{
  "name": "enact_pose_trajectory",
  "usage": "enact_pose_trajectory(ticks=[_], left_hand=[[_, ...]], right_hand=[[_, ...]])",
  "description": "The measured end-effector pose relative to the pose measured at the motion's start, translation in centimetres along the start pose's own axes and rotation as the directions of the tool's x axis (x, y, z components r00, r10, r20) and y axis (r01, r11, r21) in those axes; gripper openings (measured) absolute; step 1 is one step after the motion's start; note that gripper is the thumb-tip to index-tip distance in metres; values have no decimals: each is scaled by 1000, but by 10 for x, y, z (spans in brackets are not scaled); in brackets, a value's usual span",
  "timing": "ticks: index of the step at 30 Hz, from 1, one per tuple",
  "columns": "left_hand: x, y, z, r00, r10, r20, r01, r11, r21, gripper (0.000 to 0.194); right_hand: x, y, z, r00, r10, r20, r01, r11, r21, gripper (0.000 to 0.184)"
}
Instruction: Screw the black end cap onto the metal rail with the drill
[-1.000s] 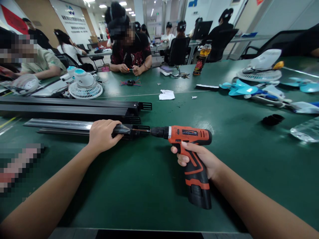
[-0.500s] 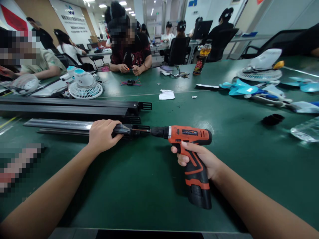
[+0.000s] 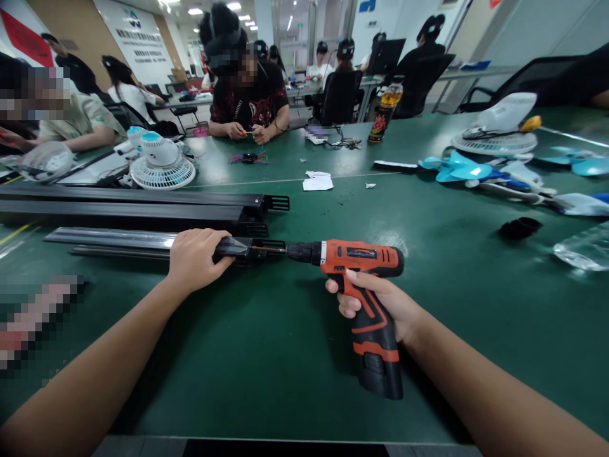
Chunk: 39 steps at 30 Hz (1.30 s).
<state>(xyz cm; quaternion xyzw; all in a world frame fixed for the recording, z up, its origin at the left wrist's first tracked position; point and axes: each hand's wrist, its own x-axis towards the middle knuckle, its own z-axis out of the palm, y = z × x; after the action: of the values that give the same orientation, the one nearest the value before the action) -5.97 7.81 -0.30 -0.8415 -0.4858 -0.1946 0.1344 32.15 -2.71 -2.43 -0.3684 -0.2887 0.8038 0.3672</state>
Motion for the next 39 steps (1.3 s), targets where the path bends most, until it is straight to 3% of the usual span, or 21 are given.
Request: enact_pose_trajectory(ticks=[39], left_hand=[[0,-1,2,1000,21,-23,-21,1000,10,34]], right_hand=[[3,4,-5,999,-22,-28,24,996,91,32]])
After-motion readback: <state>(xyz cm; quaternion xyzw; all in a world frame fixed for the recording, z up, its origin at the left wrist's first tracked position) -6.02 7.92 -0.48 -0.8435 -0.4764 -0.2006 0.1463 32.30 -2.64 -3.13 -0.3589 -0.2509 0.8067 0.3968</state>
